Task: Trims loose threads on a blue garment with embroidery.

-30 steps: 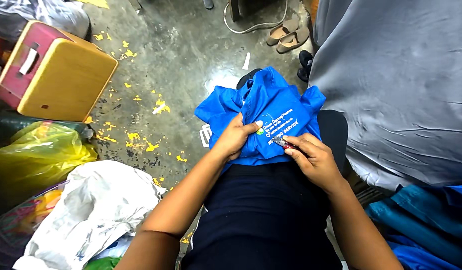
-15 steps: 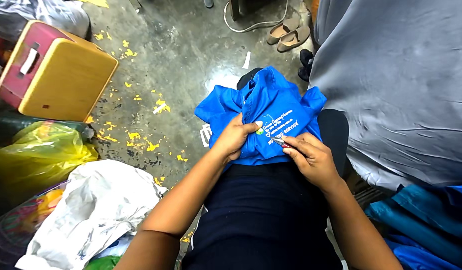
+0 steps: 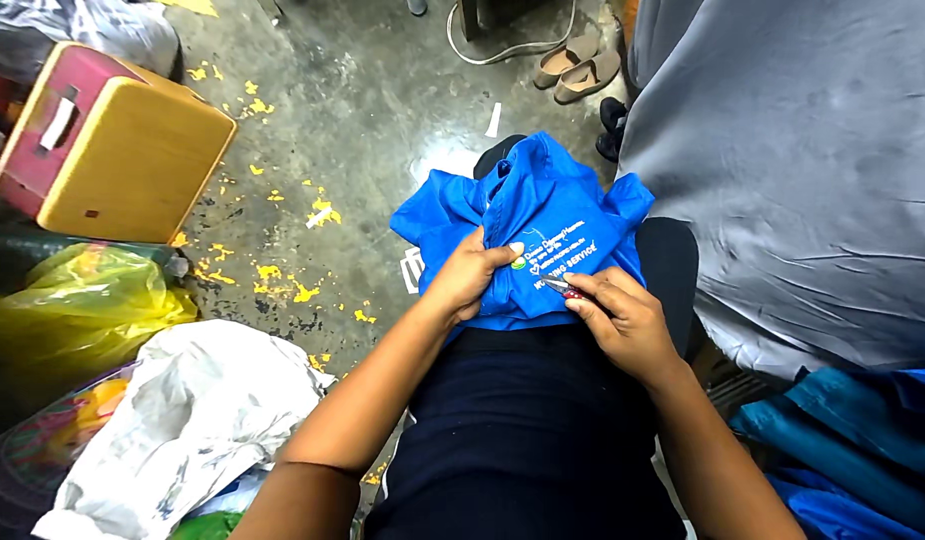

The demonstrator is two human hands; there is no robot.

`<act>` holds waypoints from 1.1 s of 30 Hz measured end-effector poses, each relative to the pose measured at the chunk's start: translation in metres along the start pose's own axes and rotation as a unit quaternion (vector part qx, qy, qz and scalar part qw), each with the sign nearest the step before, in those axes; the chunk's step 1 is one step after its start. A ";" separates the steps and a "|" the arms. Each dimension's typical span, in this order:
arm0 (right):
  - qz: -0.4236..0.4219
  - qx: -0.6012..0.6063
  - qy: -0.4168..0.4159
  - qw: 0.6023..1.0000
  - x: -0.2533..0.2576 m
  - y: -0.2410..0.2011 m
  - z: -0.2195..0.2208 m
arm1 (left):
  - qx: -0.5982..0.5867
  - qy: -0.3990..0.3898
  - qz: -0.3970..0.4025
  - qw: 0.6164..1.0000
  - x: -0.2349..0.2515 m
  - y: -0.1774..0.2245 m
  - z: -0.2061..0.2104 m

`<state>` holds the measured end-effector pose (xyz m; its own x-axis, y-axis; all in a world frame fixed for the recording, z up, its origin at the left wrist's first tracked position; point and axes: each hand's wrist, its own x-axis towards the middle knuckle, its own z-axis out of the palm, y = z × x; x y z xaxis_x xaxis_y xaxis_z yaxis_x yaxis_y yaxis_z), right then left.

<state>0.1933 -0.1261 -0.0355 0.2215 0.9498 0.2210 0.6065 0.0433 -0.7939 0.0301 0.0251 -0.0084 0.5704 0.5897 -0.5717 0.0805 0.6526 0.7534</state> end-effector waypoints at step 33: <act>0.032 -0.034 0.020 0.999 -0.007 -0.009 0.009 | 0.007 -0.021 0.011 1.000 0.003 -0.006 -0.006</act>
<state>0.1797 -0.1300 -0.0352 0.2909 0.9366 0.1952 0.6401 -0.0389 -0.7673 0.0266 0.0257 -0.0171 0.6054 0.5833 -0.5415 0.0782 0.6335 0.7698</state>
